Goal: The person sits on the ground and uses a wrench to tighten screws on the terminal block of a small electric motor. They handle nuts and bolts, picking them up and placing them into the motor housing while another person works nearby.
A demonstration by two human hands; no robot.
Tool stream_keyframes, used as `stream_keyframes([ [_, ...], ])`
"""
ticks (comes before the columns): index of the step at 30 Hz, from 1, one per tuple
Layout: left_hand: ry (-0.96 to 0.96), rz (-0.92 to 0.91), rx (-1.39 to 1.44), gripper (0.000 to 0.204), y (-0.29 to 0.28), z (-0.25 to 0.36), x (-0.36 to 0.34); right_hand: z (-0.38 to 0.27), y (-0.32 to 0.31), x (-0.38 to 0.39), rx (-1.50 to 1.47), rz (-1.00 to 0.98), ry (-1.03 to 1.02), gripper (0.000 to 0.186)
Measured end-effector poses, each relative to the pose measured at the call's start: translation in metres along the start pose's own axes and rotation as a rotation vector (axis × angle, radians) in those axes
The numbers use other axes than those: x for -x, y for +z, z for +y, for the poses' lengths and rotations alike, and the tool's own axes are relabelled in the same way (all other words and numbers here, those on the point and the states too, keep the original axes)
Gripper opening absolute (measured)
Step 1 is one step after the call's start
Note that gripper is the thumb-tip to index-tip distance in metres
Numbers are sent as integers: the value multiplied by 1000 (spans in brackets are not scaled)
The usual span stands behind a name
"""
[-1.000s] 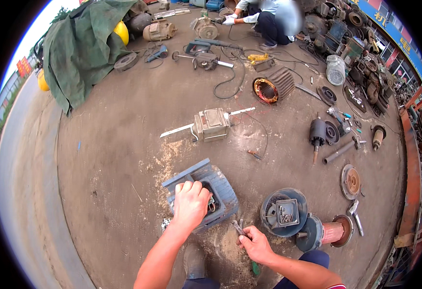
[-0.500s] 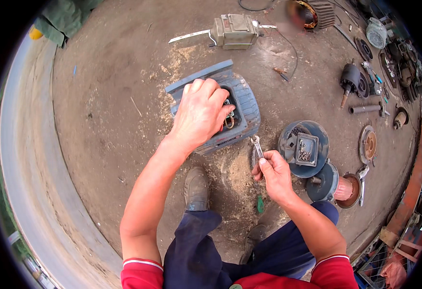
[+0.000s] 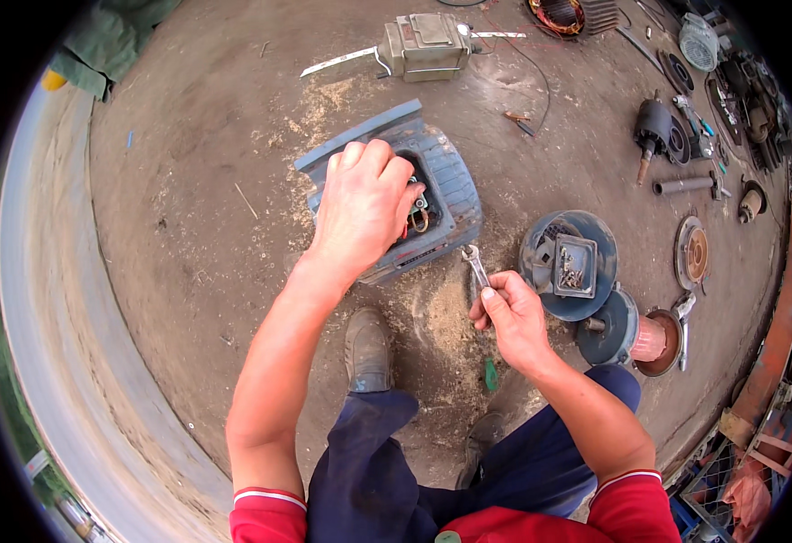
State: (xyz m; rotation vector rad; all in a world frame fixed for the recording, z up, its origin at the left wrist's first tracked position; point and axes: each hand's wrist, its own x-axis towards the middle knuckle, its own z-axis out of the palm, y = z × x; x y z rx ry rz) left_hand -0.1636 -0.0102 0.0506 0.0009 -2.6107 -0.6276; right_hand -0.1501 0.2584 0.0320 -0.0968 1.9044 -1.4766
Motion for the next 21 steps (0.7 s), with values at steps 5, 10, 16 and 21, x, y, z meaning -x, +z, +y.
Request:
stream_keyframes([
  [5, 36, -19, -52, 13, 0, 3, 1, 0, 2, -1, -5, -8, 27, 19],
  [10, 119, -74, -51, 11, -3, -4, -1, 1, 6, 0, 0, -8, -4, 20],
  [16, 189, -141, 9, 12, -13, -11, -7, -35, 0, -21, 196, -12, -88, 21],
  [21, -11, -29, 29, 14, -4, -5, 5, -49, 3, -44, 263, -13, -160, 21],
])
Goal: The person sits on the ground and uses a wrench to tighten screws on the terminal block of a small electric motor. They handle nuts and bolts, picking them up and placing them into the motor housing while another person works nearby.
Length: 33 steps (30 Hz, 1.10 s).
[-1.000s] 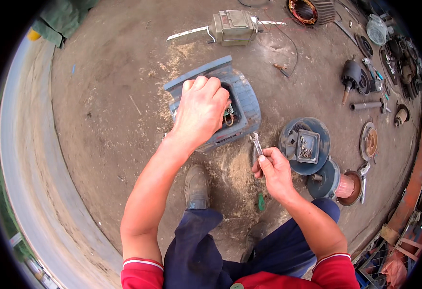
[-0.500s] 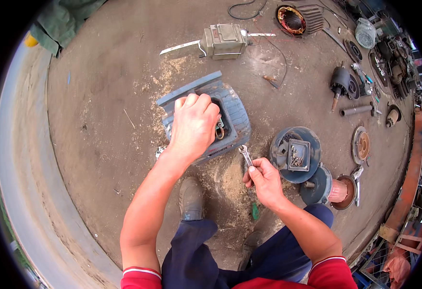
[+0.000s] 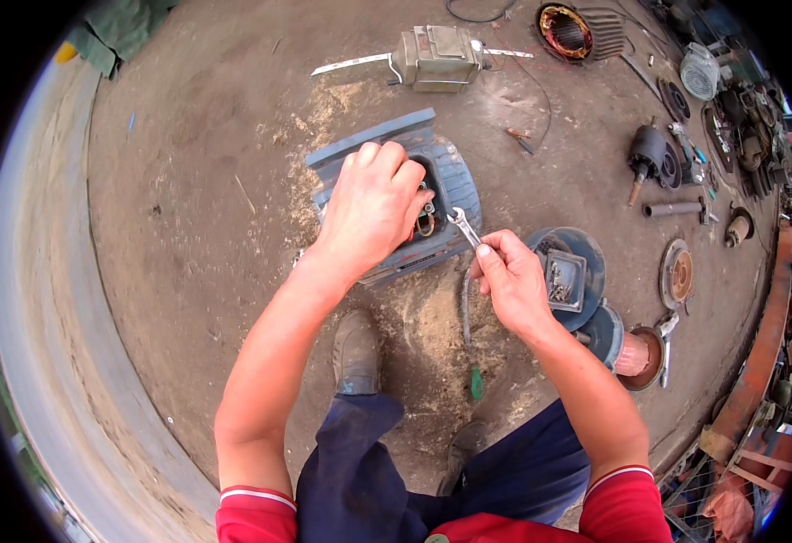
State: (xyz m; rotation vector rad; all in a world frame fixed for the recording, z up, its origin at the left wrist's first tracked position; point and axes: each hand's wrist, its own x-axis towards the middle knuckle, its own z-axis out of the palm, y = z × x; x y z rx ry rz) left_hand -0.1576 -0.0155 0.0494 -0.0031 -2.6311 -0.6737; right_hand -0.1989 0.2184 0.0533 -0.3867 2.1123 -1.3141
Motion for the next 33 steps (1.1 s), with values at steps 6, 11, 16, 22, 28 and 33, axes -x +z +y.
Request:
stream_keyframes([
  [6, 82, -26, -99, 16, 4, -1, 1, 4, 4, -8, 65, 46, -47, 19],
  [11, 75, -35, -19, 17, 0, -4, 1, -10, -5, -20, 157, 28, -65, 19],
  [16, 15, -32, -61, 16, 3, 4, -2, -15, -9, -23, 161, 40, -40, 19],
  [22, 97, -119, -77, 16, -2, -2, -7, -14, -15, -20, 240, 16, -22, 19],
  [28, 83, 145, 80, 28, 4, 2, 17, -45, -27, -38, 522, -87, -155, 20],
  [33, -5, 218, 95, 38, 15, 13, 39, -85, -27, -56, 822, -202, -147, 23],
])
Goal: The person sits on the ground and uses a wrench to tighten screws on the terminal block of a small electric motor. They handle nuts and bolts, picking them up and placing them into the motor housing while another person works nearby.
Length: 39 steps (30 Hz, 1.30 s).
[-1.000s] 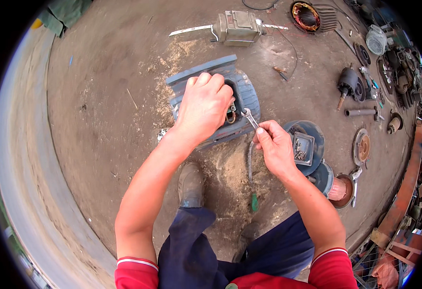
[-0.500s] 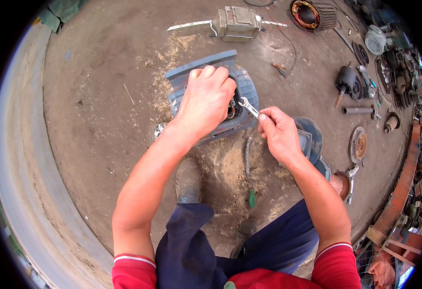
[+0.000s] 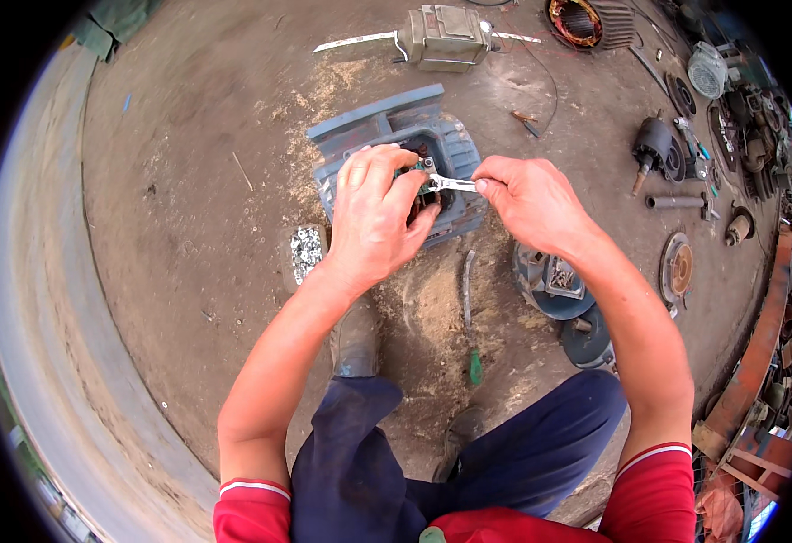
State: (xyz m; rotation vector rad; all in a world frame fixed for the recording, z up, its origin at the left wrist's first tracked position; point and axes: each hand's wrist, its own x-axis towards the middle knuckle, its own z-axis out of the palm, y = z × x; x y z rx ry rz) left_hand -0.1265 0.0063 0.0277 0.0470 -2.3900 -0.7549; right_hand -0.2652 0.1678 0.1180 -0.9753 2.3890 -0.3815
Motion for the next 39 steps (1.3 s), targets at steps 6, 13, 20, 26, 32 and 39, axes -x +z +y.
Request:
stream_keyframes([
  [6, -34, 34, -64, 35, 12, 1, 4, -6, -18, -9, 148, -50, -57, 22],
  [13, -110, 80, 3, 38, -7, 11, 16, 5, 4, -3, -347, -198, 165, 20],
  [20, -688, -289, 563, 47, -50, 70, 71, -35, 83, 28, -1394, -99, 419, 19],
  [26, -910, 101, 933, 14, -50, 68, 54, -65, 90, 23, -1576, -17, 436, 21],
  [32, -750, -1, 362, 15, -63, 7, -31, -38, 80, 38, -869, 83, 80, 25],
  [39, 81, -580, -49, 21, -29, 2, -156, -26, 11, -3, 595, 495, -642, 39],
])
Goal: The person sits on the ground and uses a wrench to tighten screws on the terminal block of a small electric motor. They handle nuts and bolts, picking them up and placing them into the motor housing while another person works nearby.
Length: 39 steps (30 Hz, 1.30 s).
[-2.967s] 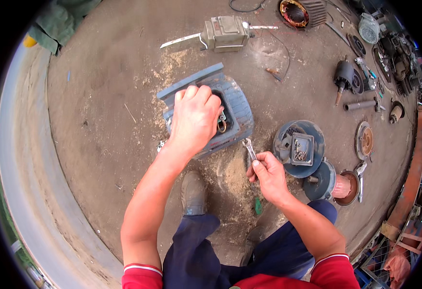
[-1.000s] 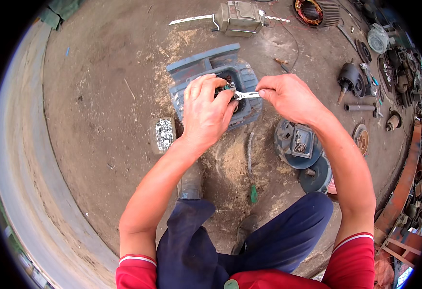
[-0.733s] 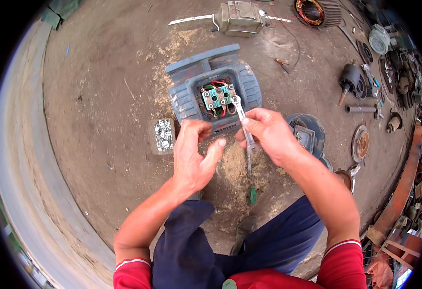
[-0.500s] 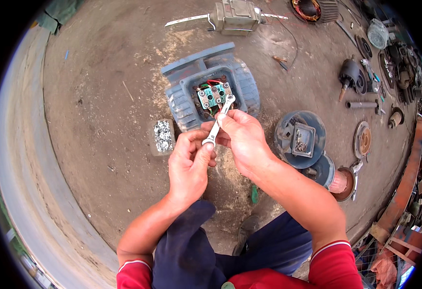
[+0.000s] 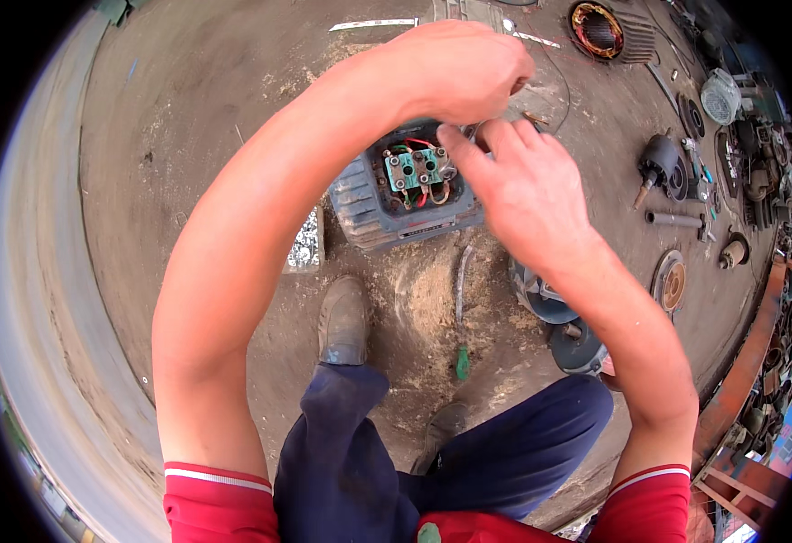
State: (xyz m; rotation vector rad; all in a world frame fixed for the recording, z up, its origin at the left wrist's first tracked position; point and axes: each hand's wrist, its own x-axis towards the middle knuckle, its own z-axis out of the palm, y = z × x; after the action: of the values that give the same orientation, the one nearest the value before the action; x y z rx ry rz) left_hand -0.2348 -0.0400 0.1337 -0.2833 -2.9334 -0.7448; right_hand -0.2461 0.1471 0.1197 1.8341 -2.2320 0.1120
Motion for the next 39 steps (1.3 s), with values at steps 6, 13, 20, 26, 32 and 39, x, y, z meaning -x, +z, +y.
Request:
stream_keyframes([
  [6, 52, -136, 129, 24, 2, 10, -18, 22, 8, -3, 257, -48, -36, 22],
  [13, -227, 516, 370, 15, 51, 12, 113, 4, 1, 32, -62, -387, 184, 16],
  [20, -592, 148, 1087, 48, 119, 81, 203, -74, 21, 32, -1696, -331, 1325, 22],
  [26, -779, 573, 1263, 24, 92, 75, 187, -94, 28, 0, -1977, -125, 1457, 27],
  [32, -750, 507, 872, 22, 60, 16, 142, -66, 32, -5, -1303, -272, 957, 23],
  [39, -117, 118, 274, 35, 13, -25, 37, 5, -1, -26, 204, -124, -87, 26],
])
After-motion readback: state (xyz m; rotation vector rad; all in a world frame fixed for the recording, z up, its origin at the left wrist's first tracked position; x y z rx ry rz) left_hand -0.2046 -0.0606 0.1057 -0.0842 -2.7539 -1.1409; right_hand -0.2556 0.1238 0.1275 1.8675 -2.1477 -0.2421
